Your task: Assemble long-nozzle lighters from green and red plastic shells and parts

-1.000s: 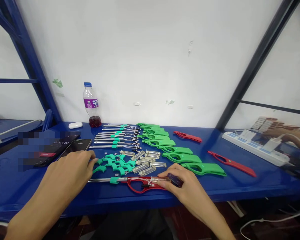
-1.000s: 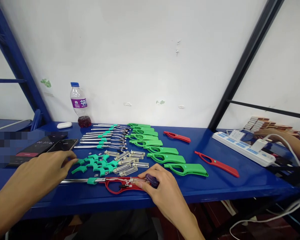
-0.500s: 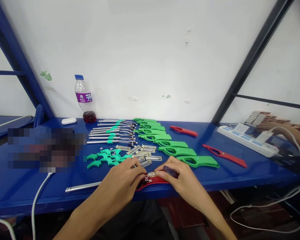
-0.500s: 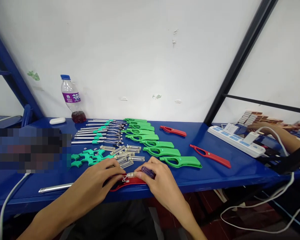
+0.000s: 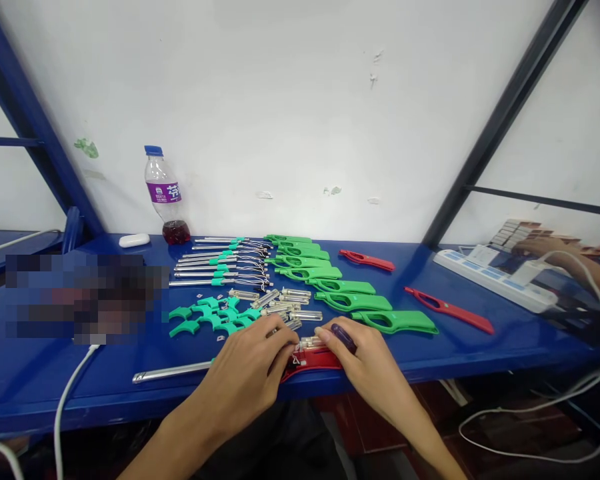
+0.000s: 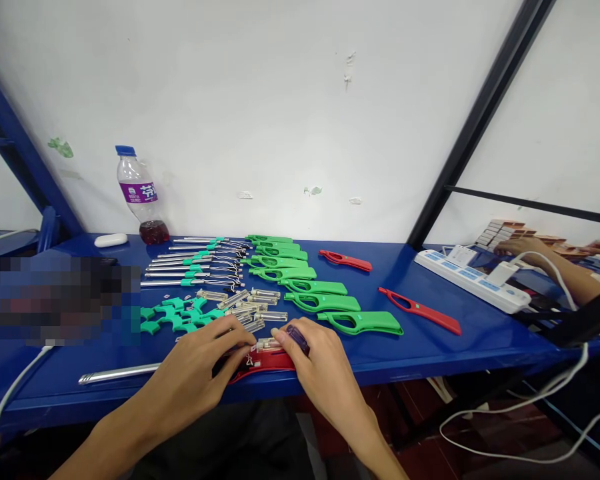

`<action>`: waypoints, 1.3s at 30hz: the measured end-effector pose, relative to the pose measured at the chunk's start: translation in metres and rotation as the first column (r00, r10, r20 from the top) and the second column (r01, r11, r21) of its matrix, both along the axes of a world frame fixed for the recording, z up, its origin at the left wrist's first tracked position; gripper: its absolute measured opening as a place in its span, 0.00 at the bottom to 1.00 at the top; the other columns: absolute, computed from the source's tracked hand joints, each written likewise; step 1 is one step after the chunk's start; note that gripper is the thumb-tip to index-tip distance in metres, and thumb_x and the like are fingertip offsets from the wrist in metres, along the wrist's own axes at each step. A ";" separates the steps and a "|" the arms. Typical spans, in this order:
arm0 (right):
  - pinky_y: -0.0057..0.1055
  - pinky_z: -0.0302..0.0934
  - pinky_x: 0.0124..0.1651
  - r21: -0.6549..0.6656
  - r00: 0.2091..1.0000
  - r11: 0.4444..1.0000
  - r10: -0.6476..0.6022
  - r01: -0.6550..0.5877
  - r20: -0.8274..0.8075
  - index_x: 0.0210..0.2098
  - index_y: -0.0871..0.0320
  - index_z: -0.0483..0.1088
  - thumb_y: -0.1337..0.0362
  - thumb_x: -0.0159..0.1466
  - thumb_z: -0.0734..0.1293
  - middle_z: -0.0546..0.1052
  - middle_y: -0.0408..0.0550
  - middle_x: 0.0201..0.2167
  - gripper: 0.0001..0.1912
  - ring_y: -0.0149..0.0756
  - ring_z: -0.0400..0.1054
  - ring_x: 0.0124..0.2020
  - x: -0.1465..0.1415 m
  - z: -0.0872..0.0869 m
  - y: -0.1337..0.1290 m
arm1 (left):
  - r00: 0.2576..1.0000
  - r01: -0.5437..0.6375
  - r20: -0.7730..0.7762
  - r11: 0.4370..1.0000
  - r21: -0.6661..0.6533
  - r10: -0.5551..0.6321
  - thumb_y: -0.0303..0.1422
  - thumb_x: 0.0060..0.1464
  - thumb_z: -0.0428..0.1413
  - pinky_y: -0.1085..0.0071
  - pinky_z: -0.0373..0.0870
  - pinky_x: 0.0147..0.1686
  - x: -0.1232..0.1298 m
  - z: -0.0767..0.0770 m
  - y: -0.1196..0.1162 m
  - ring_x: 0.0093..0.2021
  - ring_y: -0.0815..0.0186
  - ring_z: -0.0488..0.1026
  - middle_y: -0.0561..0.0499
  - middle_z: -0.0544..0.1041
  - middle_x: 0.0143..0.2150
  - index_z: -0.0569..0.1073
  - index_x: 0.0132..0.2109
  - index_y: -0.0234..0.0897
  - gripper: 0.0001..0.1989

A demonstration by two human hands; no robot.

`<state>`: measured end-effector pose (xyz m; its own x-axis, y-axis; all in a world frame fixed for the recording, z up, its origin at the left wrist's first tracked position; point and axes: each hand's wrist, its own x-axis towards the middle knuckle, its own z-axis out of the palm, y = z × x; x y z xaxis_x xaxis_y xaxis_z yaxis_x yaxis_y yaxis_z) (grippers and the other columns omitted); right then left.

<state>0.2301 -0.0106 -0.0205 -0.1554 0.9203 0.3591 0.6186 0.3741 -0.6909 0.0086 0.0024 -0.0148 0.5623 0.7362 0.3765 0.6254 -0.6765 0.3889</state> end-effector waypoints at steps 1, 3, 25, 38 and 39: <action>0.31 0.62 0.42 -0.008 1.000 1.000 -0.004 0.003 -0.011 0.34 0.54 0.75 0.56 0.75 0.63 0.82 0.45 0.35 0.16 0.40 0.76 0.36 0.000 0.000 0.000 | 1.000 0.000 -0.018 1.000 0.005 0.000 0.29 0.72 0.44 0.66 0.67 0.40 0.000 0.000 0.000 0.42 0.61 0.73 0.48 0.75 0.44 0.75 0.45 0.41 0.14; 0.31 0.62 0.42 -0.018 1.000 1.000 -0.011 0.011 -0.022 0.34 0.54 0.75 0.55 0.75 0.63 0.83 0.44 0.34 0.16 0.41 0.76 0.36 -0.001 0.001 -0.001 | 0.998 -0.005 -0.066 1.000 0.002 0.005 0.28 0.71 0.42 0.66 0.67 0.38 0.000 0.000 -0.001 0.40 0.61 0.72 0.48 0.73 0.43 0.74 0.45 0.41 0.16; 0.27 0.63 0.42 -0.014 0.981 0.997 -0.078 0.077 -0.176 0.37 0.54 0.75 0.54 0.74 0.63 0.83 0.43 0.34 0.15 0.39 0.76 0.37 0.000 -0.001 -0.002 | 0.997 -0.056 0.055 0.998 0.038 0.054 0.29 0.71 0.44 0.63 0.73 0.42 0.002 -0.007 -0.001 0.42 0.60 0.76 0.45 0.75 0.47 0.76 0.55 0.41 0.17; 0.26 0.63 0.45 -0.026 0.980 1.000 -0.021 0.016 -0.198 0.38 0.52 0.78 0.56 0.73 0.65 0.83 0.40 0.37 0.12 0.37 0.76 0.39 0.000 -0.002 -0.005 | 0.988 0.018 0.151 0.994 0.111 -0.035 0.29 0.72 0.48 0.65 0.71 0.41 0.004 -0.005 0.001 0.43 0.62 0.74 0.50 0.76 0.43 0.76 0.47 0.41 0.11; 0.26 0.63 0.46 -0.034 0.977 0.999 -0.018 0.011 -0.211 0.38 0.52 0.79 0.56 0.73 0.66 0.84 0.40 0.38 0.11 0.37 0.77 0.40 0.000 -0.002 -0.005 | 0.987 0.026 0.155 0.992 0.120 -0.044 0.29 0.72 0.48 0.65 0.70 0.41 0.004 -0.005 0.001 0.43 0.62 0.73 0.50 0.76 0.43 0.76 0.46 0.41 0.11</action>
